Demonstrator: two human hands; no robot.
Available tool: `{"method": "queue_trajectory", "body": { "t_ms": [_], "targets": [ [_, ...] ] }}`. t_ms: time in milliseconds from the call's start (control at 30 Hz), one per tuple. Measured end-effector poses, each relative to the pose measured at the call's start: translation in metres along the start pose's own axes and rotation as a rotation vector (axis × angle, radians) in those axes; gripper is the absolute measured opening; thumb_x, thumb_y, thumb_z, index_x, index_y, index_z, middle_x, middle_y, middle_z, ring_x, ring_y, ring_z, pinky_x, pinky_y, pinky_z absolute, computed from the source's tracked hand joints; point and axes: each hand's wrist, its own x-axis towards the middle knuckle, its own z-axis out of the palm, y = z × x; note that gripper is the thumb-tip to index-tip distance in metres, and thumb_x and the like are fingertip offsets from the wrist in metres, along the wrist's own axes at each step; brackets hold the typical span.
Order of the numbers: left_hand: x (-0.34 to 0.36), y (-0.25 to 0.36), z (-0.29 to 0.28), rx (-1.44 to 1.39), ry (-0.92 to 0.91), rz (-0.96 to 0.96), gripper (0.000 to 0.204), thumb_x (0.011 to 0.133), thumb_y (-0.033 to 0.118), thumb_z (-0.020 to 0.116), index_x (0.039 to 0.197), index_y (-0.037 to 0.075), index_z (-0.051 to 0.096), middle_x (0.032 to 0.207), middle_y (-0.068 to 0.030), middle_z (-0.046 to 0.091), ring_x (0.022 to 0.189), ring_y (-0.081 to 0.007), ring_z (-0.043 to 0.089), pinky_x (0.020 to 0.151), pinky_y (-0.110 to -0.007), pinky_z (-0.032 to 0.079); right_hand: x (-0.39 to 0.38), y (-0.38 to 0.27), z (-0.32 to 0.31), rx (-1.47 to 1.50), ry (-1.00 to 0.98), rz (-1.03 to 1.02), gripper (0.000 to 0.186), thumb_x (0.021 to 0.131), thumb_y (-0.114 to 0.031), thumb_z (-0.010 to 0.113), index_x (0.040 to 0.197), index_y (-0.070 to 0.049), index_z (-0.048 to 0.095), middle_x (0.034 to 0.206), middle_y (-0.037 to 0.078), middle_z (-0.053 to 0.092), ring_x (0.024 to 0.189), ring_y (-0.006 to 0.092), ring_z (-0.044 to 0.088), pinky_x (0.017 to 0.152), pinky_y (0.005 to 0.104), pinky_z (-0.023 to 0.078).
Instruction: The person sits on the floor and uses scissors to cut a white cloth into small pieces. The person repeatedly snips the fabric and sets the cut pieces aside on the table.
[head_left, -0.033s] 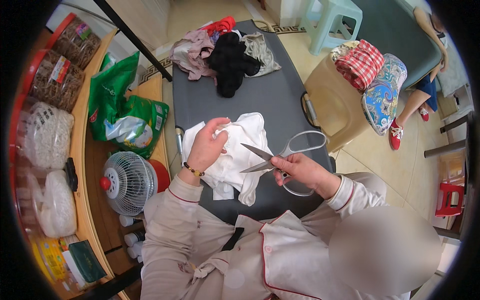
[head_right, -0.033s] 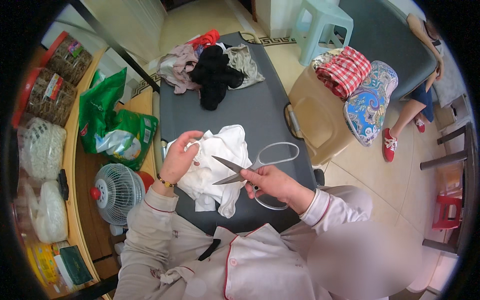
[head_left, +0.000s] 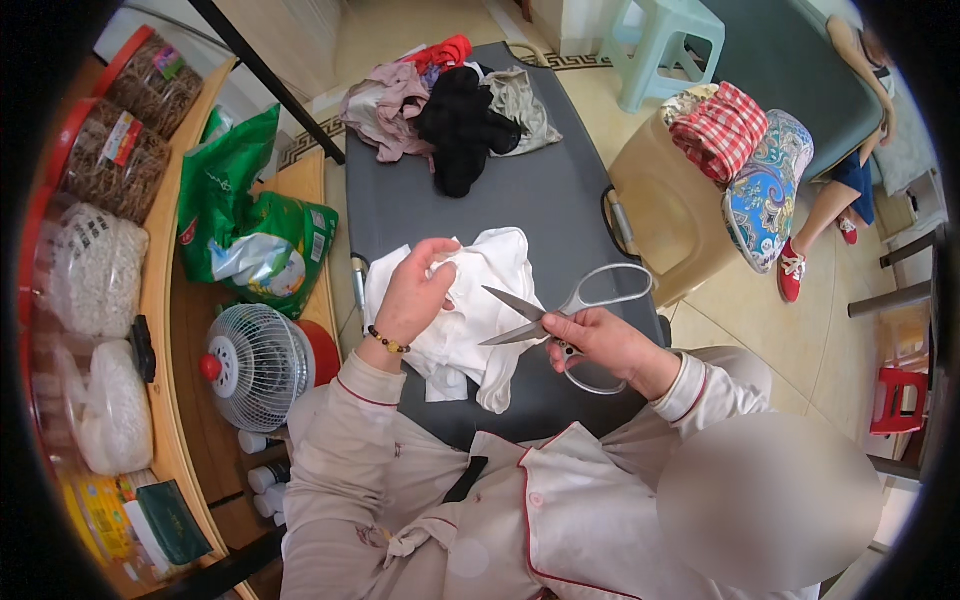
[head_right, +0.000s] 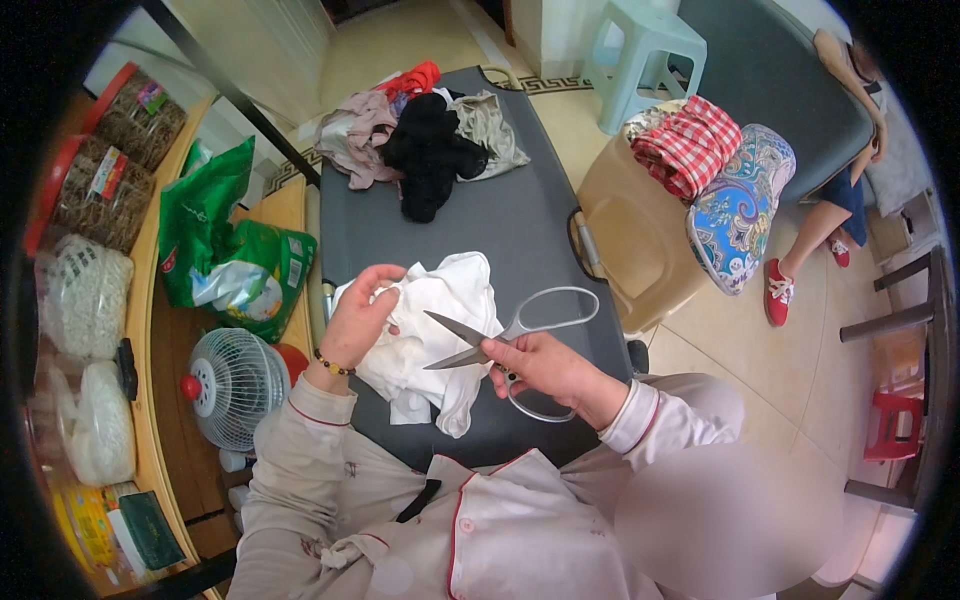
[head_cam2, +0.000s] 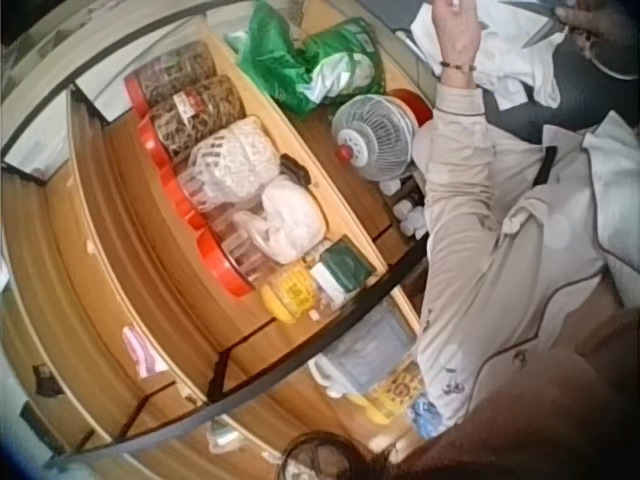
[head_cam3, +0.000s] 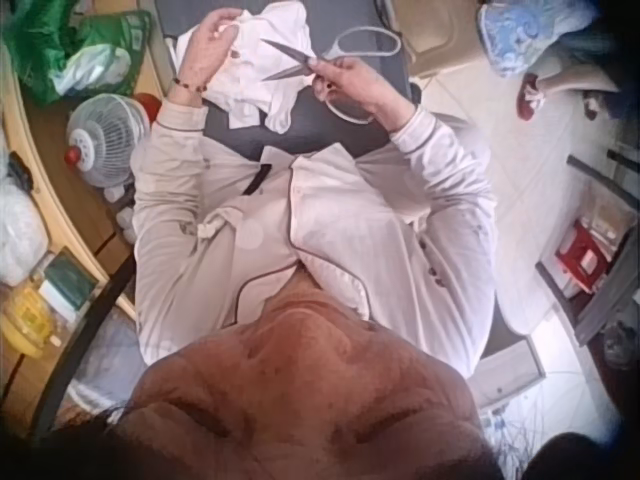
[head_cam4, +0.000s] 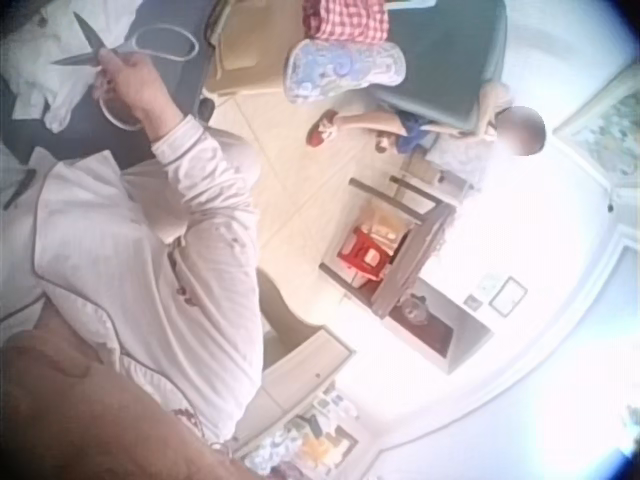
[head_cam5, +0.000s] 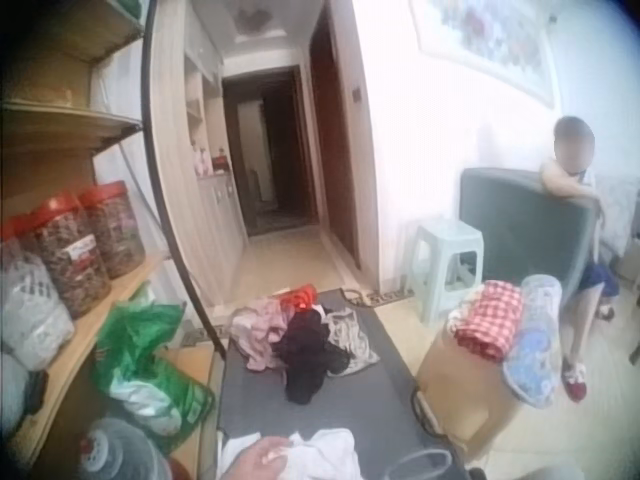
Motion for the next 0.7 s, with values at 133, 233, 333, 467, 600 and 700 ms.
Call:
{"method": "queue_trajectory", "body": {
  "t_ms": [133, 233, 333, 467, 600, 700],
  "targets": [
    [-0.002, 0.0, 0.004, -0.184, -0.123, -0.152, 0.018, 0.092, 0.013, 0.048, 0.106, 0.005, 0.056, 0.077, 0.0019, 0.052, 0.059, -0.0054, 0.048, 0.049, -0.019, 0.038, -0.004, -0.01, -0.001, 0.086, 0.017, -0.047, 0.04, 0.095, -0.04, 0.048, 0.08, -0.005, 0.059, 0.07, 0.001, 0.058, 0.068, 0.0127, 0.057, 0.069, 0.0273, 0.048],
    [-0.006, -0.001, 0.008, -0.208, -0.186, -0.14, 0.017, 0.095, 0.014, 0.046, 0.107, 0.006, 0.055, 0.079, 0.003, 0.053, 0.066, -0.0043, 0.047, 0.052, -0.018, 0.038, -0.003, -0.006, -0.001, 0.106, 0.004, -0.112, 0.041, 0.095, -0.041, 0.048, 0.079, -0.006, 0.059, 0.069, 0.001, 0.058, 0.068, 0.0129, 0.057, 0.069, 0.0275, 0.048],
    [-0.01, -0.001, 0.016, -0.23, -0.13, -0.103, 0.017, 0.095, 0.014, 0.046, 0.108, 0.006, 0.054, 0.082, 0.0021, 0.053, 0.069, -0.0044, 0.048, 0.057, -0.019, 0.04, -0.001, -0.005, -0.001, 0.116, 0.038, -0.104, 0.04, 0.096, -0.041, 0.047, 0.078, -0.007, 0.06, 0.069, 0.001, 0.058, 0.068, 0.0128, 0.057, 0.068, 0.0271, 0.047],
    [-0.011, -0.004, 0.018, -0.141, -0.006, -0.019, 0.019, 0.089, 0.013, 0.056, 0.104, 0.003, 0.056, 0.079, 0.0003, 0.056, 0.066, -0.0069, 0.052, 0.059, -0.021, 0.043, 0.001, -0.005, -0.002, 0.078, 0.092, -0.086, 0.037, 0.095, -0.041, 0.049, 0.09, -0.007, 0.061, 0.071, -0.001, 0.059, 0.069, 0.0111, 0.057, 0.07, 0.0282, 0.049],
    [-0.018, 0.007, 0.019, -0.173, 0.0, 0.038, 0.016, 0.085, 0.011, 0.062, 0.098, 0.002, 0.058, 0.084, -0.0008, 0.058, 0.068, -0.007, 0.053, 0.062, -0.021, 0.043, 0.005, 0.001, -0.002, 0.072, 0.131, -0.111, 0.036, 0.095, -0.04, 0.049, 0.089, -0.007, 0.062, 0.071, -0.001, 0.059, 0.068, 0.01, 0.056, 0.068, 0.0268, 0.047],
    [-0.024, 0.016, 0.029, -0.221, 0.011, 0.024, 0.015, 0.085, 0.01, 0.064, 0.097, 0.002, 0.059, 0.085, -0.0013, 0.058, 0.069, -0.0066, 0.052, 0.063, -0.02, 0.043, 0.009, 0.006, 0.002, 0.066, 0.201, -0.176, 0.035, 0.096, -0.036, 0.048, 0.086, -0.005, 0.061, 0.07, 0.0, 0.058, 0.067, 0.0099, 0.056, 0.066, 0.0258, 0.046]
  ]
}}
